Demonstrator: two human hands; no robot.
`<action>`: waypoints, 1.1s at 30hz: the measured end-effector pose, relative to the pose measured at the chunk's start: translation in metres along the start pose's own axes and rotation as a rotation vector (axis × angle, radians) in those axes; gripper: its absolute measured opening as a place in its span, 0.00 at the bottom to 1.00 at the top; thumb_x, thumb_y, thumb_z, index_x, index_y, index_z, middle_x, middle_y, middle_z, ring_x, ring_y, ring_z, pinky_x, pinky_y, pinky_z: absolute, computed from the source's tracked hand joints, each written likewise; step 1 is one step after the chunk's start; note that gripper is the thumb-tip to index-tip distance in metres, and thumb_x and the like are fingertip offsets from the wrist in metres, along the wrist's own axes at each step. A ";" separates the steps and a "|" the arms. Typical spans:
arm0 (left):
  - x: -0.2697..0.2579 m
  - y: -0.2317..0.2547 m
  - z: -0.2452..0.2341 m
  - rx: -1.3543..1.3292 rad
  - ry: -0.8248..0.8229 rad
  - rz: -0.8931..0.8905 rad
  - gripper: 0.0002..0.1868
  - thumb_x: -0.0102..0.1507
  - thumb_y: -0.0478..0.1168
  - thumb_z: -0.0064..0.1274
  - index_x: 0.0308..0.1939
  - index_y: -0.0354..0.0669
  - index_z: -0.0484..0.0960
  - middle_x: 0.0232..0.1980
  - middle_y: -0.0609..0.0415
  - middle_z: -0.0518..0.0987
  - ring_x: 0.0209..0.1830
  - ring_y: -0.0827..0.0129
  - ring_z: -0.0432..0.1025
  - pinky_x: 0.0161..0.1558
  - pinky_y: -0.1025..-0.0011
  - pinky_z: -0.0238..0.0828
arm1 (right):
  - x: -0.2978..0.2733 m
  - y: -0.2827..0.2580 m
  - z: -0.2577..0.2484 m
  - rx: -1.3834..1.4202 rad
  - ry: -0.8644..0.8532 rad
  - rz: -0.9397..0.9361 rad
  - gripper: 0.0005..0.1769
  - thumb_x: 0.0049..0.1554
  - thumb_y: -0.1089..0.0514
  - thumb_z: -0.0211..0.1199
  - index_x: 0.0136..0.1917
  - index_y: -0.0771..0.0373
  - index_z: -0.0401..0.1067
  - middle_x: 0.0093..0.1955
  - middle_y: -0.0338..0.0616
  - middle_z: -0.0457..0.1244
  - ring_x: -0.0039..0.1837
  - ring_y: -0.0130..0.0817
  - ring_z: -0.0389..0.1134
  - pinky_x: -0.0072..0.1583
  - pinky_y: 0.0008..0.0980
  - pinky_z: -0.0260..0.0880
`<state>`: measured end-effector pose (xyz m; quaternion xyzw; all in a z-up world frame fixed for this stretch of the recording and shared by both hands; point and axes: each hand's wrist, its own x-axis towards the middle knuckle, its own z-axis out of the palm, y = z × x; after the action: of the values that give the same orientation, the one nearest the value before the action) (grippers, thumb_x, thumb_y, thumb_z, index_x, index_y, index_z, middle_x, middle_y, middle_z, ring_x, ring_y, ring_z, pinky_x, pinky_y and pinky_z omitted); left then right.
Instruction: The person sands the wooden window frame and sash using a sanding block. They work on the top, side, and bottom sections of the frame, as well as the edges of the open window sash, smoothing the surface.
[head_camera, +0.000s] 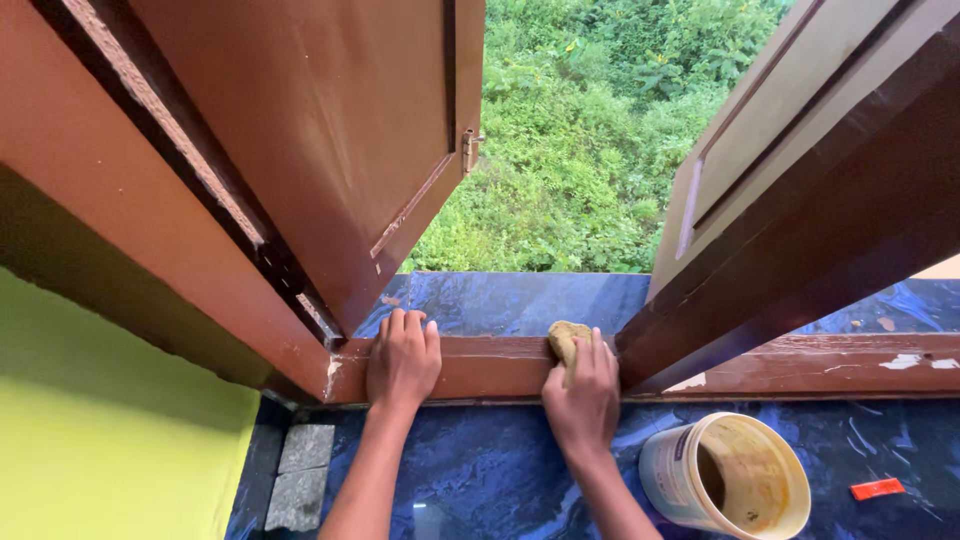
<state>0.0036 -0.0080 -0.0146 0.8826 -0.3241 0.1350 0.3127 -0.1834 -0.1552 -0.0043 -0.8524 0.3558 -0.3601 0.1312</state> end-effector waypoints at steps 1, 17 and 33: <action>0.001 0.001 -0.002 -0.009 -0.004 -0.003 0.14 0.66 0.46 0.47 0.42 0.39 0.79 0.46 0.44 0.77 0.49 0.48 0.71 0.52 0.53 0.70 | -0.004 -0.008 0.005 -0.019 0.012 0.041 0.27 0.51 0.60 0.61 0.63 0.72 0.67 0.72 0.67 0.58 0.71 0.62 0.58 0.72 0.50 0.56; 0.003 -0.006 -0.020 -0.203 -0.035 0.005 0.15 0.68 0.46 0.42 0.38 0.41 0.79 0.43 0.45 0.78 0.46 0.47 0.71 0.49 0.52 0.69 | -0.010 -0.049 0.003 0.098 -0.267 -0.154 0.31 0.46 0.67 0.59 0.65 0.67 0.67 0.70 0.58 0.59 0.73 0.59 0.57 0.74 0.48 0.55; 0.001 -0.008 -0.020 -0.186 -0.049 0.061 0.14 0.68 0.44 0.42 0.36 0.40 0.78 0.42 0.44 0.78 0.45 0.47 0.70 0.49 0.52 0.69 | -0.005 -0.076 0.014 0.079 -0.270 -0.205 0.25 0.49 0.60 0.62 0.61 0.63 0.74 0.64 0.50 0.66 0.68 0.51 0.65 0.69 0.42 0.64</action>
<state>0.0088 0.0092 -0.0033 0.8424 -0.3696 0.0922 0.3811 -0.1365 -0.0982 0.0196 -0.9190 0.2320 -0.2673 0.1737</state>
